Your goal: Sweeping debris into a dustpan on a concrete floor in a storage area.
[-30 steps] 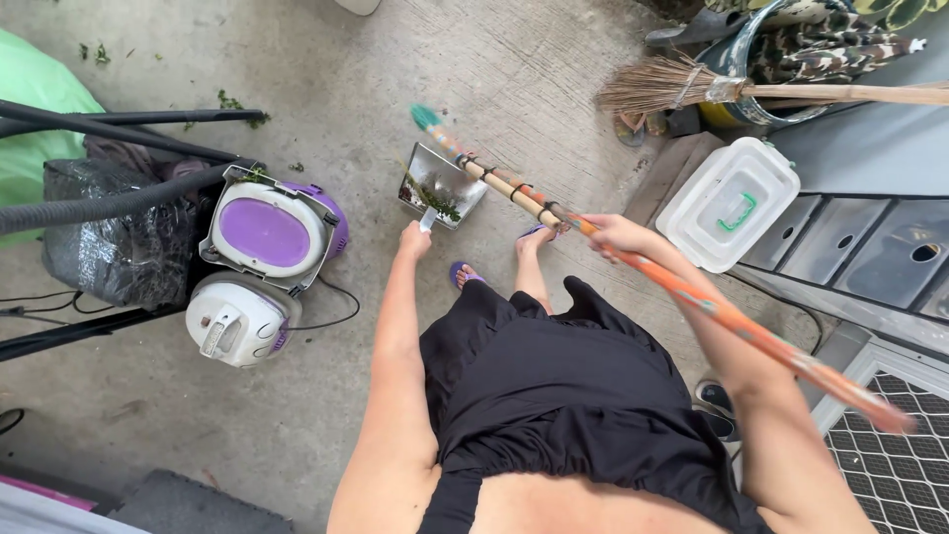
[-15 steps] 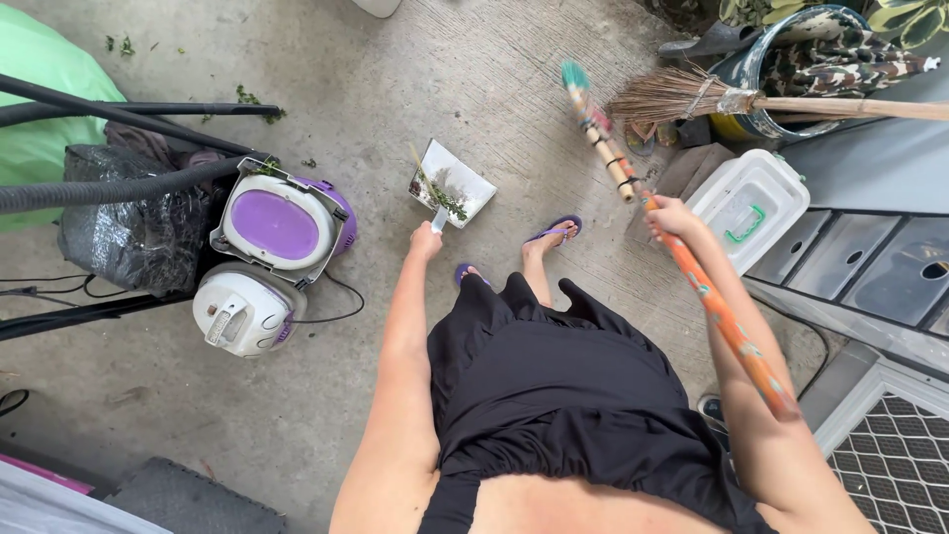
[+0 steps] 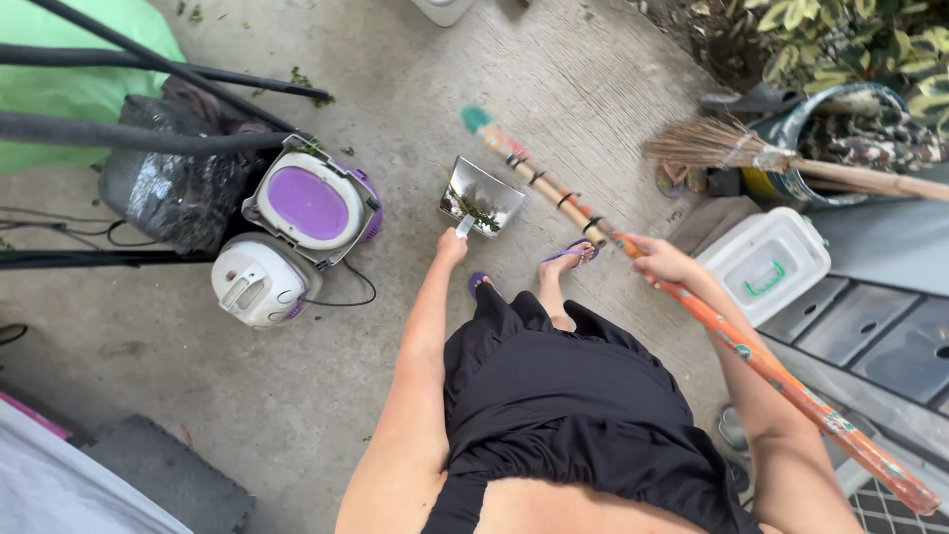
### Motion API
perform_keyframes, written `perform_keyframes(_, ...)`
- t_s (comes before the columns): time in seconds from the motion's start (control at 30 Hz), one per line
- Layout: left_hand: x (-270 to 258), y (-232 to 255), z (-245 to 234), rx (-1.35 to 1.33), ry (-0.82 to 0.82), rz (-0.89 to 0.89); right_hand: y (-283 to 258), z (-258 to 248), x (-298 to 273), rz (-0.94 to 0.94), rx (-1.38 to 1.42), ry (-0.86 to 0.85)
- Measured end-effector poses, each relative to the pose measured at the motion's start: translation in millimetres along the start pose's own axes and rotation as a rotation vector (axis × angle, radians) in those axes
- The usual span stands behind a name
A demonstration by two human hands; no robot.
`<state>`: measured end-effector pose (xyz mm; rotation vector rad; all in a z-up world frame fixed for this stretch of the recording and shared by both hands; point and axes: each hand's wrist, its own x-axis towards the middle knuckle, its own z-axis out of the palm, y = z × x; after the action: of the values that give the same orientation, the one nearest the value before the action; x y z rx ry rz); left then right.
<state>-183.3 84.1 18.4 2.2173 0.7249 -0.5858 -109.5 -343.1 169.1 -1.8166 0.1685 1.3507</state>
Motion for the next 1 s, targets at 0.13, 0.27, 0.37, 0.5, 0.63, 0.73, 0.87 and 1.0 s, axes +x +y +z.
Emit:
perform_keyframes(0.13, -7, -21, -9, -0.098, 0.035, -0.056, -29, -18, 52, -0.039, -0.086, 0.08)
perform_keyframes(0.27, -8, -25, -9, -0.124, 0.053, -0.069, -29, -21, 144, -0.046, -0.189, 0.167)
perform_keyframes(0.37, -10, -17, -8, -0.118, 0.067, -0.077, -17, -5, 199, -0.043, -0.258, 0.111)
perform_keyframes(0.5, -10, -13, -13, -0.131, 0.088, -0.154, -25, 40, 189, -0.044, -0.338, -0.105)
perform_keyframes(0.63, 1, -22, -11, -0.166, 0.133, -0.179, -59, 18, 122, 0.038, -0.2, -0.266)
perform_keyframes(0.73, 5, -22, -15, -0.227, 0.172, -0.187, -102, -6, 63, -0.023, -0.208, -0.334)
perform_keyframes(0.87, 2, -5, -22, -0.31, 0.21, -0.249, -136, -51, 35, -0.141, -0.363, -0.225)
perform_keyframes(1.0, -7, 13, -26, -0.331, 0.313, -0.27, -168, -98, 42, -0.199, -0.372, -0.103)
